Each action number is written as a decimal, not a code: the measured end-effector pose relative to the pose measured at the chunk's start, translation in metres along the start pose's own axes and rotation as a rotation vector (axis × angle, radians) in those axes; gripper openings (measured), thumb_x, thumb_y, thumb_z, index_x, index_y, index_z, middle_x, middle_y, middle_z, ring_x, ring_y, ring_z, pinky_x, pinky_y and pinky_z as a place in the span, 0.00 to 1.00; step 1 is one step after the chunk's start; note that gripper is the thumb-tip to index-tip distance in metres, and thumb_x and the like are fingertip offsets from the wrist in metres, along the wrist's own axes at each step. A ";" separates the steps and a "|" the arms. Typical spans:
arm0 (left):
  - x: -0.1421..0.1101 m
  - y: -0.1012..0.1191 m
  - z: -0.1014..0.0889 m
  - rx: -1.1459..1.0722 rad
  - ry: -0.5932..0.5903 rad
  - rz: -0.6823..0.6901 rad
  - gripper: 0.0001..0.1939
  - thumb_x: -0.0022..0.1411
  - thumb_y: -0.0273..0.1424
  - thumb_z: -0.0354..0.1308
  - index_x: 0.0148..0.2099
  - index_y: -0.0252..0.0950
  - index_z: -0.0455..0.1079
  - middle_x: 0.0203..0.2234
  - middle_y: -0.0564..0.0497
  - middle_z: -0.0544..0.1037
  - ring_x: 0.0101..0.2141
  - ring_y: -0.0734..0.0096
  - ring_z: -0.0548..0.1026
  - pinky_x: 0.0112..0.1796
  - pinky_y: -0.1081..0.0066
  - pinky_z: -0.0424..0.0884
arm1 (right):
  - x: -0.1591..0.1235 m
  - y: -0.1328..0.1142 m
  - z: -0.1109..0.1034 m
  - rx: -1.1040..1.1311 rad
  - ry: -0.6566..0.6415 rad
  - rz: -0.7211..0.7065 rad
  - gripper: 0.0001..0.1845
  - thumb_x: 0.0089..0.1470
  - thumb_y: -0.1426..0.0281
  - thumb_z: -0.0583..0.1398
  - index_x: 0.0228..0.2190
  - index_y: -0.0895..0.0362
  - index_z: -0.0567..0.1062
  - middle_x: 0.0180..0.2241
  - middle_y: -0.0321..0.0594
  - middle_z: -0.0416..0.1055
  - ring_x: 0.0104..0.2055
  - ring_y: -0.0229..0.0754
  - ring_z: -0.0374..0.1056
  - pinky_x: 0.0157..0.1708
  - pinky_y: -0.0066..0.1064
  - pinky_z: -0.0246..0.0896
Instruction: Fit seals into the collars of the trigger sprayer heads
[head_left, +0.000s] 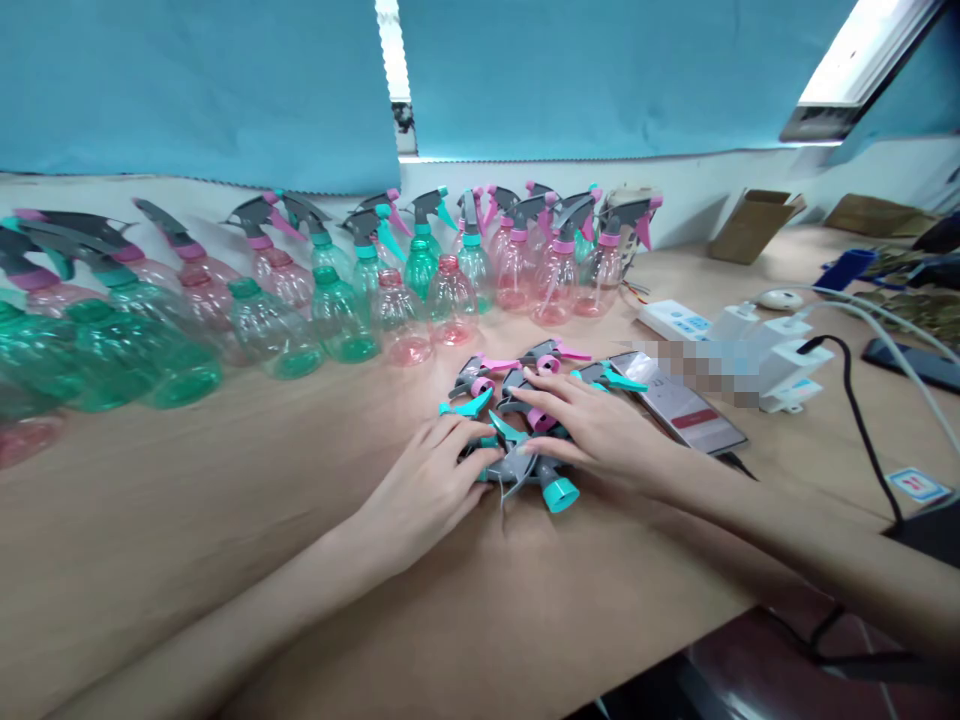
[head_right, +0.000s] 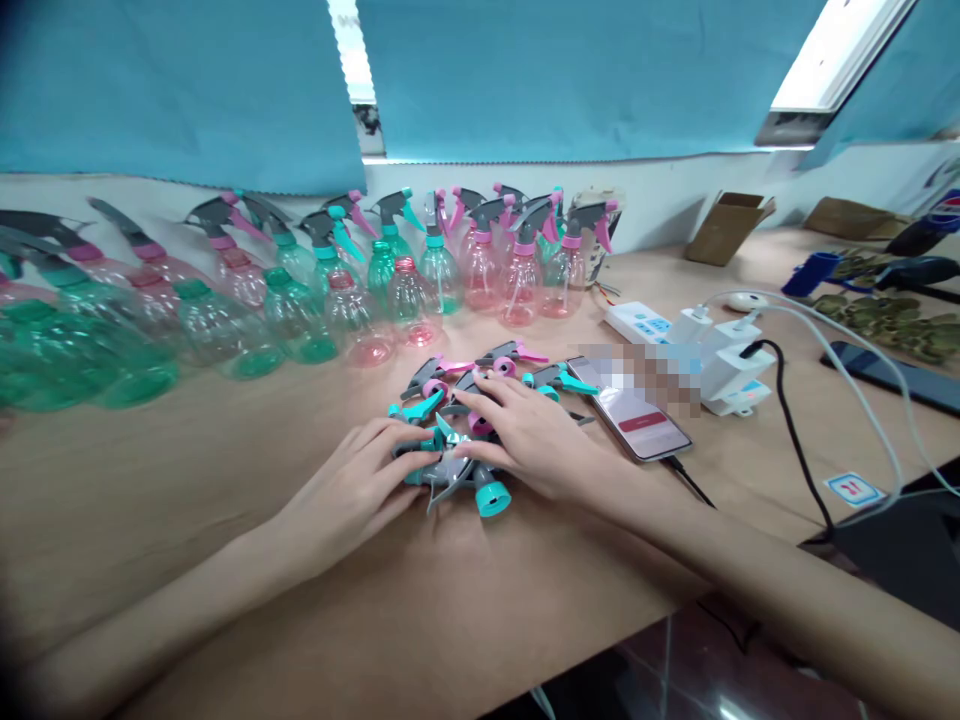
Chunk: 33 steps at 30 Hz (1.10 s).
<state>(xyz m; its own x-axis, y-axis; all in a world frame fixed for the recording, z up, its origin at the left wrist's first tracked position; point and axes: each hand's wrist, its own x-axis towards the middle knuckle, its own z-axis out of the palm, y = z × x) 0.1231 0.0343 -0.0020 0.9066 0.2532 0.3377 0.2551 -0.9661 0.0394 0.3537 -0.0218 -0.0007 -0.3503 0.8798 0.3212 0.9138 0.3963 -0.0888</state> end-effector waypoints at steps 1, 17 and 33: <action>-0.003 -0.001 -0.002 0.003 0.004 0.009 0.11 0.63 0.23 0.51 0.47 0.32 0.68 0.44 0.42 0.72 0.46 0.56 0.67 0.46 0.56 0.65 | 0.000 -0.003 0.002 0.010 -0.001 -0.009 0.34 0.59 0.51 0.48 0.58 0.60 0.60 0.59 0.53 0.57 0.62 0.51 0.52 0.57 0.46 0.54; -0.061 -0.001 -0.057 -0.572 0.178 -0.559 0.21 0.54 0.33 0.63 0.51 0.44 0.65 0.42 0.52 0.76 0.40 0.65 0.75 0.42 0.69 0.70 | -0.008 -0.041 -0.008 0.000 -0.080 -0.182 0.47 0.48 0.42 0.52 0.60 0.60 0.57 0.64 0.54 0.48 0.66 0.55 0.37 0.60 0.52 0.43; -0.066 -0.006 -0.039 -1.581 0.121 -1.029 0.16 0.54 0.42 0.61 0.42 0.38 0.77 0.32 0.49 0.76 0.32 0.66 0.71 0.33 0.71 0.67 | 0.003 -0.030 0.023 0.020 -0.101 -0.151 0.42 0.49 0.43 0.54 0.57 0.56 0.61 0.63 0.54 0.48 0.66 0.56 0.38 0.59 0.55 0.42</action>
<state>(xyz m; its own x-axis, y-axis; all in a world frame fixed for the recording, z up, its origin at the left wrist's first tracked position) 0.0485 0.0212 0.0120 0.5795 0.7476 -0.3245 0.0435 0.3693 0.9283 0.3207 -0.0245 -0.0190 -0.5031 0.8313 0.2361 0.8454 0.5302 -0.0654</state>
